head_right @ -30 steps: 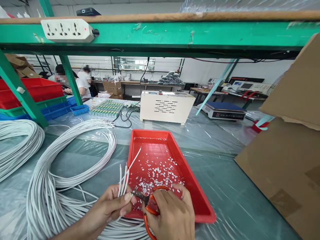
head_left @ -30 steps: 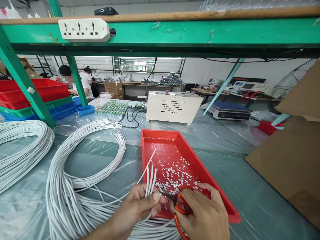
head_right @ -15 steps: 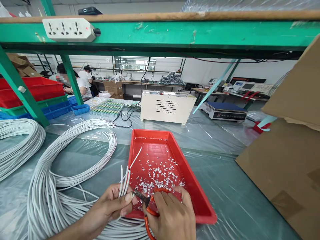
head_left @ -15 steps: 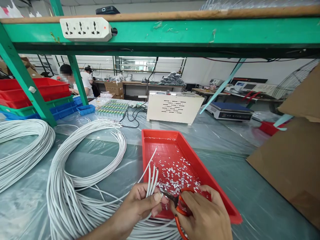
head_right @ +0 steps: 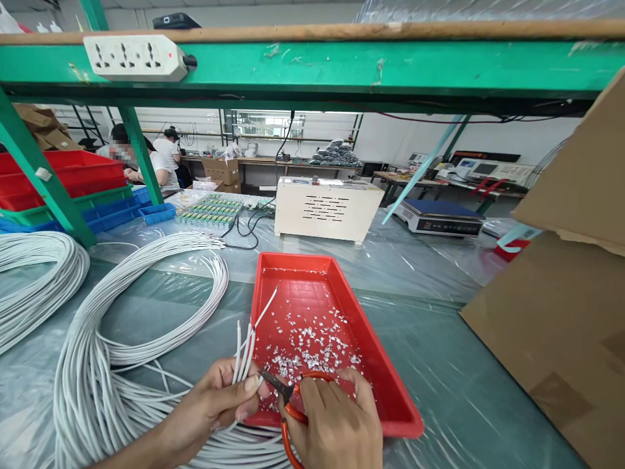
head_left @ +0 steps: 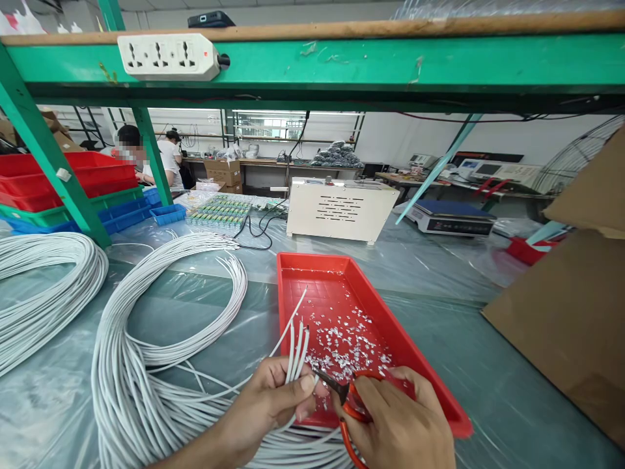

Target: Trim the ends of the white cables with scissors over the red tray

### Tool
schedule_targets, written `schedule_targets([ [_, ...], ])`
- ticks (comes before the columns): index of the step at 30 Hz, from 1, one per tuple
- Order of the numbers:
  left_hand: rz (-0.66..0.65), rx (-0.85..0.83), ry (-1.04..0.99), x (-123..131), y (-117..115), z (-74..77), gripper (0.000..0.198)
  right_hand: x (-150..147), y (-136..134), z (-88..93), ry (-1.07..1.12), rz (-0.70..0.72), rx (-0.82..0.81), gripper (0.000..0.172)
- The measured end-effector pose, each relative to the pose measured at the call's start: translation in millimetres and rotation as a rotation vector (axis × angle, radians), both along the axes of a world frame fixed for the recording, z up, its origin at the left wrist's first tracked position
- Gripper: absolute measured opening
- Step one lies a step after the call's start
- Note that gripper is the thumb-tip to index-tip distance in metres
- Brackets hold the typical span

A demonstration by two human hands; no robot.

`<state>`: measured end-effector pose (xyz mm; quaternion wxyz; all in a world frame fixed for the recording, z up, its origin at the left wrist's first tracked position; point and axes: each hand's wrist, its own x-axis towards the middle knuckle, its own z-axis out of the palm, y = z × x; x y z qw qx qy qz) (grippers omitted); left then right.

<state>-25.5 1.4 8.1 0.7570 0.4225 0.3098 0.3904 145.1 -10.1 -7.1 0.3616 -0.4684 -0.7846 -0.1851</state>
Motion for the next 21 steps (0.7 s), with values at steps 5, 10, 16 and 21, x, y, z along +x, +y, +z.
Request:
schedule_targets([
  [5,-0.013,0.012,0.029,-1.9,-0.2,-2.0,0.022,2.4,-1.6,-2.6,-0.04,-0.037,0.035,0.033],
  [10,0.039,0.061,0.051,0.9,-1.2,-4.8,0.022,4.6,-2.0,-2.2,0.078,0.047,0.071,0.022],
  [16,0.147,0.117,0.18,9.5,-4.6,-8.7,0.024,3.2,2.4,-1.4,0.431,0.2,-0.231,0.008],
  [21,0.238,0.112,0.23,16.4,-8.9,-12.0,0.02,-3.6,1.1,-4.1,0.707,0.179,-0.422,0.009],
])
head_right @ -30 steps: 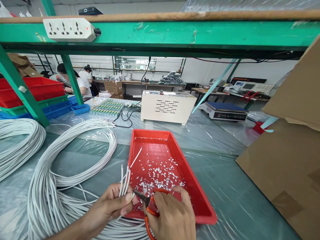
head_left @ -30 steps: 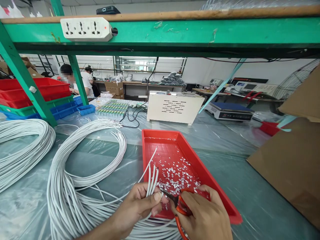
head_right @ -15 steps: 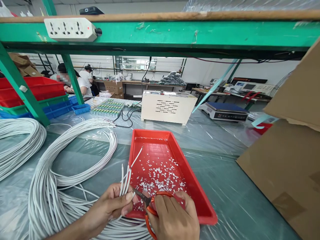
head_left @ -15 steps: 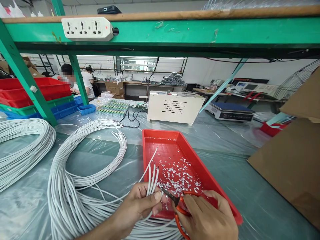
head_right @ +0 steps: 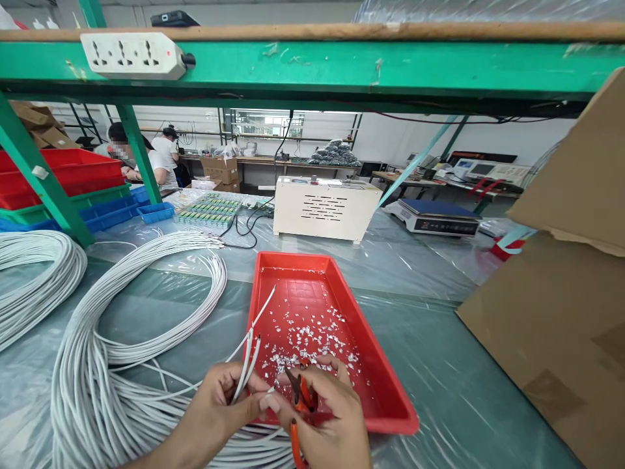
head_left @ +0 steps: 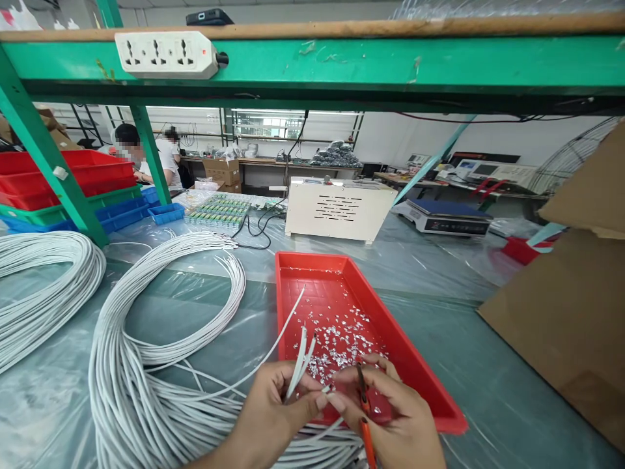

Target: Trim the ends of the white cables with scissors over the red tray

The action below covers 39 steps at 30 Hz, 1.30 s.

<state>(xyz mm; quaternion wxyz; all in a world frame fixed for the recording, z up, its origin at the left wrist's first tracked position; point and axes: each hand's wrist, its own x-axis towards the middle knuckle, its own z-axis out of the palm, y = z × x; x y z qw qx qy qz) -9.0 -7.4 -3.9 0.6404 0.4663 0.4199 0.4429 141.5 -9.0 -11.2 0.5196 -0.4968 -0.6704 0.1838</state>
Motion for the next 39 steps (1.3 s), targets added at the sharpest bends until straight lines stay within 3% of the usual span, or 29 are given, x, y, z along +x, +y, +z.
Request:
schedule_targets([
  [5,0.053,0.089,0.032,1.7,-4.6,-3.3,0.012,-5.2,0.0,8.1,0.205,0.04,-0.235,0.017],
  [14,0.089,0.189,0.018,1.3,-7.7,4.2,0.003,-4.0,4.7,12.3,0.55,0.307,-0.658,0.032],
  [19,0.063,0.169,-0.013,0.2,-7.7,4.6,0.004,-3.0,7.4,10.6,0.542,0.403,-0.742,0.039],
  [25,0.026,0.079,-0.046,0.4,-4.1,0.7,0.015,-4.2,10.3,4.8,0.481,0.387,-0.772,0.039],
  [29,0.081,0.014,-0.071,0.5,-0.1,1.5,0.021,0.1,12.5,-0.1,0.396,0.271,-0.599,0.032],
  [33,0.135,-0.01,-0.084,0.4,2.0,3.0,0.023,12.2,10.6,2.3,-0.063,-0.09,-0.055,0.019],
  [35,0.157,-0.004,-0.086,-0.1,2.1,2.6,0.023,15.7,7.4,5.4,-0.318,-0.173,0.202,0.014],
  [37,0.173,0.0,-0.092,-0.9,1.9,2.0,0.022,15.3,4.1,7.7,-0.468,-0.178,0.308,0.015],
  [39,0.174,0.008,-0.102,-1.7,1.6,1.6,0.021,12.3,1.8,8.2,-0.537,-0.178,0.296,0.019],
])
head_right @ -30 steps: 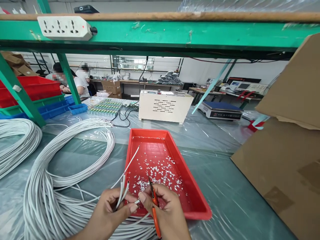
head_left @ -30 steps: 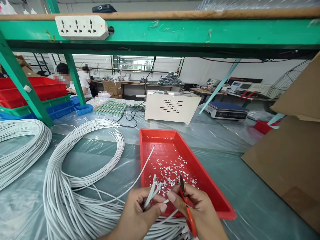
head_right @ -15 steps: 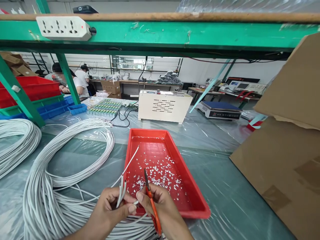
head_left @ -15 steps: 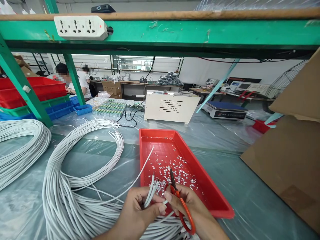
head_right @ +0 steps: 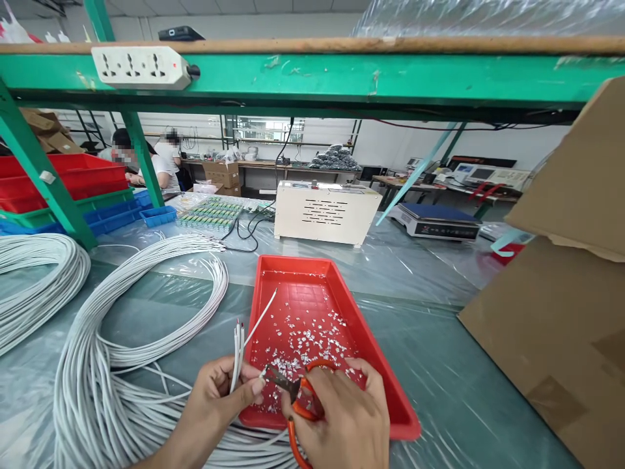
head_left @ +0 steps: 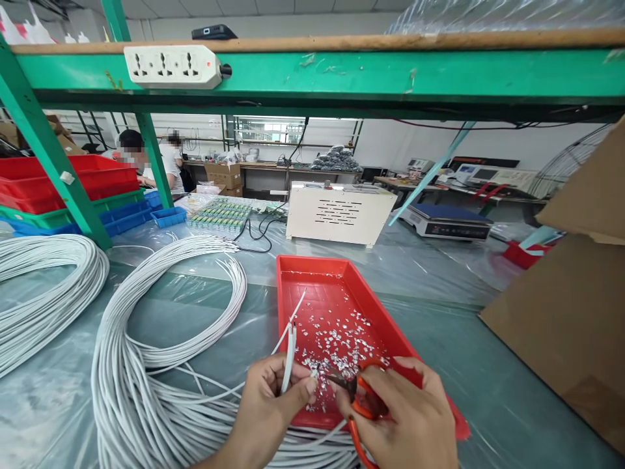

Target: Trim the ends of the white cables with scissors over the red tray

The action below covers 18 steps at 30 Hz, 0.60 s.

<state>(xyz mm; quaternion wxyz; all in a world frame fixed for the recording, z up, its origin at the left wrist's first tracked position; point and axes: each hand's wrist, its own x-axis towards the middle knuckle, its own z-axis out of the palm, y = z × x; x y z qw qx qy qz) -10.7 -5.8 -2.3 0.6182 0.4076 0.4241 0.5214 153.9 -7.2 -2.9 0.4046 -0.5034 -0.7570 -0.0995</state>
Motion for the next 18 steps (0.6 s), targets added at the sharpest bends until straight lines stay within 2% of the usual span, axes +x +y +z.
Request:
schedule_targets([
  [13,0.026,-0.013,0.002,-0.1,-1.9,0.0,0.022,-4.0,0.4,-3.8,-0.197,-0.047,0.055,0.029],
  [18,0.093,-0.01,0.06,0.8,-4.2,-0.6,0.021,-5.7,-1.2,-3.5,-0.208,-0.023,0.027,0.03],
])
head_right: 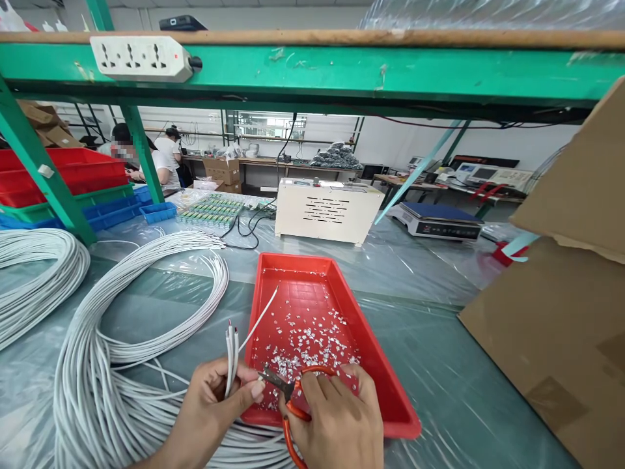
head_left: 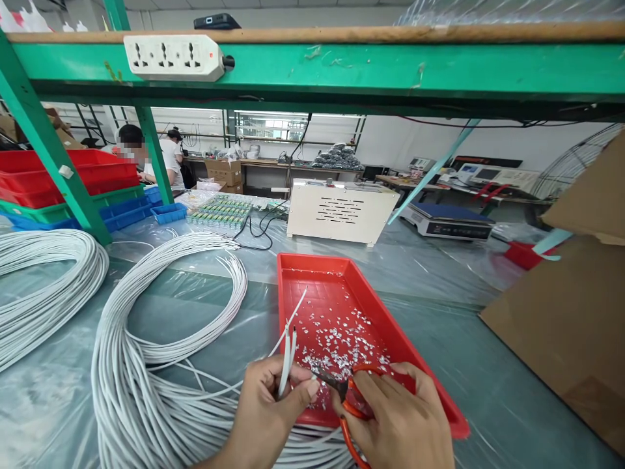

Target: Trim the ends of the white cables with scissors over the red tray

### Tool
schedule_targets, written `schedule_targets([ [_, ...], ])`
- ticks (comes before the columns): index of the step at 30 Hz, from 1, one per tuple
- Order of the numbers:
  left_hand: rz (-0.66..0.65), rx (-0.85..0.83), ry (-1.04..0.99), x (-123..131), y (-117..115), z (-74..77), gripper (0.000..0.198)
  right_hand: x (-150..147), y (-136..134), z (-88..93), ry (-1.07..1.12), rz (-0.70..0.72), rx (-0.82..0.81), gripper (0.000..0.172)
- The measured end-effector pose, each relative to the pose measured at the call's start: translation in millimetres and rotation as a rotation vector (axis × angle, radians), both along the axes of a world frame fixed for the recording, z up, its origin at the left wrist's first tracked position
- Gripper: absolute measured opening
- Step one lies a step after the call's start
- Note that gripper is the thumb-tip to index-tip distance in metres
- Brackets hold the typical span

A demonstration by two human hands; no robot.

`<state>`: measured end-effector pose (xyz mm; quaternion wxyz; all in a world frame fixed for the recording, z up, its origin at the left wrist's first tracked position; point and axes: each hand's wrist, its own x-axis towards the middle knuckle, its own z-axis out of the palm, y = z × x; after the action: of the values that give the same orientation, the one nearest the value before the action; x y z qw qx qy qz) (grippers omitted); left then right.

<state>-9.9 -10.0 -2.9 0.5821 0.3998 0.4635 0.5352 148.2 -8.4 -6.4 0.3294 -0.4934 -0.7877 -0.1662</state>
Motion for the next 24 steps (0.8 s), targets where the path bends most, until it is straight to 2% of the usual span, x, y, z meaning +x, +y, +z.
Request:
schedule_targets([
  [9,0.053,0.03,0.05,-0.7,-1.9,0.9,0.017,-3.1,0.0,2.8,0.025,0.021,-0.068,0.035],
  [24,-0.064,0.064,-0.027,-2.6,1.6,3.4,0.011,-0.2,4.5,3.1,0.038,0.089,-0.109,0.031],
])
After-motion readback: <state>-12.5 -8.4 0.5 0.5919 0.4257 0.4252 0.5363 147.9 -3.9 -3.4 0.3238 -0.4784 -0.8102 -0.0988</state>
